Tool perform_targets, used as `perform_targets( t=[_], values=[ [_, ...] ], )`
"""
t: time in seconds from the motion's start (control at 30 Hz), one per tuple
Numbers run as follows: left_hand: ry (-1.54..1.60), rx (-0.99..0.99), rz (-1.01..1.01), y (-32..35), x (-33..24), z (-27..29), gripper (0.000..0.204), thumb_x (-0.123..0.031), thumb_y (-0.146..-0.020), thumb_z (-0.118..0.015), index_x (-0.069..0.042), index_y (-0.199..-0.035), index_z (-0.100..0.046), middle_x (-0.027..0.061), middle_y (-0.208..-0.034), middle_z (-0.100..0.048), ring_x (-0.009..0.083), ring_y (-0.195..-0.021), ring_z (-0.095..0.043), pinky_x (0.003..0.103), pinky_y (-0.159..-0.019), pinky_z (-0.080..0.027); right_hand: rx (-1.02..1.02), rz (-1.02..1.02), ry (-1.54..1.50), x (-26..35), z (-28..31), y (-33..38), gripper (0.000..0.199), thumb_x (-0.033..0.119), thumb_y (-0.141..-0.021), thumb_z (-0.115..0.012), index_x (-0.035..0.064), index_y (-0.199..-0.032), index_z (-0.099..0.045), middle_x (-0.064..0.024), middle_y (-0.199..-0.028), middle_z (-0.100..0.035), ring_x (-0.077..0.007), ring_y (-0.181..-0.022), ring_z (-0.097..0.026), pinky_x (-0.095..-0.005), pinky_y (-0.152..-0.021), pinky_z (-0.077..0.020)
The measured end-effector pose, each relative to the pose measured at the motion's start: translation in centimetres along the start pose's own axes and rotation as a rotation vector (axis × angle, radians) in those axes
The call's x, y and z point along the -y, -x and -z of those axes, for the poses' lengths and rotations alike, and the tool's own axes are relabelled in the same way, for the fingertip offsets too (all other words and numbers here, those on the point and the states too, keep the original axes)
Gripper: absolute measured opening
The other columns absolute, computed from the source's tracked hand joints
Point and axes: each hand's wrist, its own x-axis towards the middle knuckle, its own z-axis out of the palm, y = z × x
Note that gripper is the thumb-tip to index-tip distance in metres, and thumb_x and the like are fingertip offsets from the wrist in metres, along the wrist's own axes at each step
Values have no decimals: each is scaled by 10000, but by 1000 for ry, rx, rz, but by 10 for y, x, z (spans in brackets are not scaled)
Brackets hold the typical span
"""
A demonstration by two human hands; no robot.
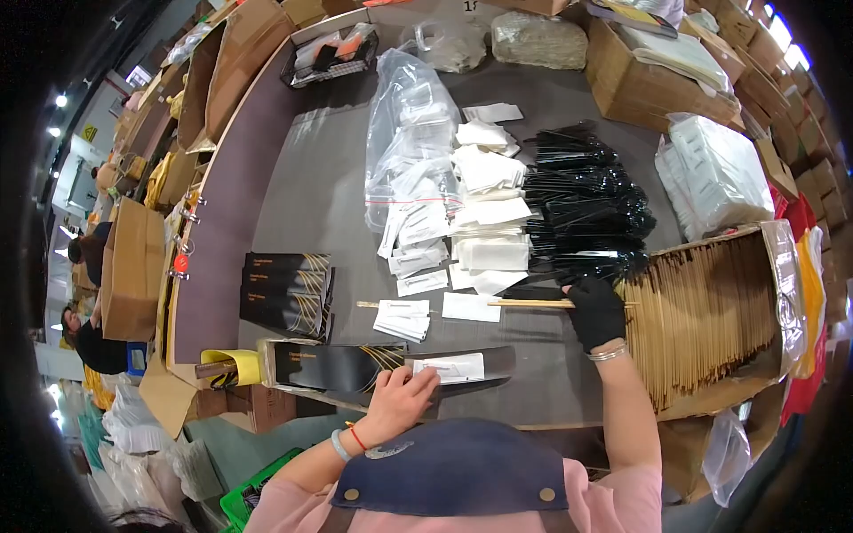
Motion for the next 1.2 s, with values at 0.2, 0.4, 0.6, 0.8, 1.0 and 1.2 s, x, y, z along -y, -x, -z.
perform_targets(
  t=[0.2, 0.4, 0.6, 0.8, 1.0, 1.2],
  values=[
    [-17, -24, 29, 13, -1, 0, 387, -152, -807, -548, -62, -1175, -625, 9, -1235, -549, 201, -994, -495, 346, -792, -367, 369, 67, -311, 67, 21, 3, 220, 148, -658, -764, 159, -876, -739, -69, -772, -616, -274, -761, -628, -383, -654, -500],
    [3, -70, 34, 11, 0, -7, 415, -157, -815, -548, -61, -1215, -607, 13, -1272, -533, 200, -1050, -482, 347, -829, -346, 628, 76, -328, 119, -8, 8, 219, 274, -747, -715, 200, -953, -711, -57, -845, -633, -269, -818, -641, -415, -686, -520],
    [-74, 49, 75, 12, 7, 4, 575, -242, -718, -732, -94, -1249, -571, -16, -1331, -488, 220, -1109, -446, 386, -891, -324, 162, -109, -660, 105, 1, 38, 228, 50, -792, -628, 99, -1013, -654, -114, -868, -613, -312, -836, -632, -416, -696, -521],
    [19, 64, 108, 20, 21, 18, 618, -258, -689, -770, -101, -1252, -568, 0, -1361, -475, 261, -1173, -424, 431, -931, -325, 454, 10, -289, 94, 16, 45, 356, 125, -802, -659, 180, -1153, -636, -87, -825, -608, -284, -733, -595, -392, -628, -481],
    [177, 27, 253, 14, 42, 23, 724, -272, -646, -825, -98, -1285, -533, 102, -1342, -477, 342, -1264, -389, 509, -1046, -300, 368, 331, -205, 90, -8, 39, 474, 186, -808, -668, 290, -1264, -592, -57, -803, -619, -267, -697, -581, -394, -599, -482],
    [262, -86, 152, -2, 37, 5, 713, -292, -578, -844, -59, -1200, -586, 65, -1250, -536, 308, -1138, -471, 461, -994, -360, 511, 346, -524, 128, -25, 21, 436, 156, -804, -667, 225, -1230, -605, -95, -887, -661, -325, -832, -628, -411, -680, -508]
  ],
)
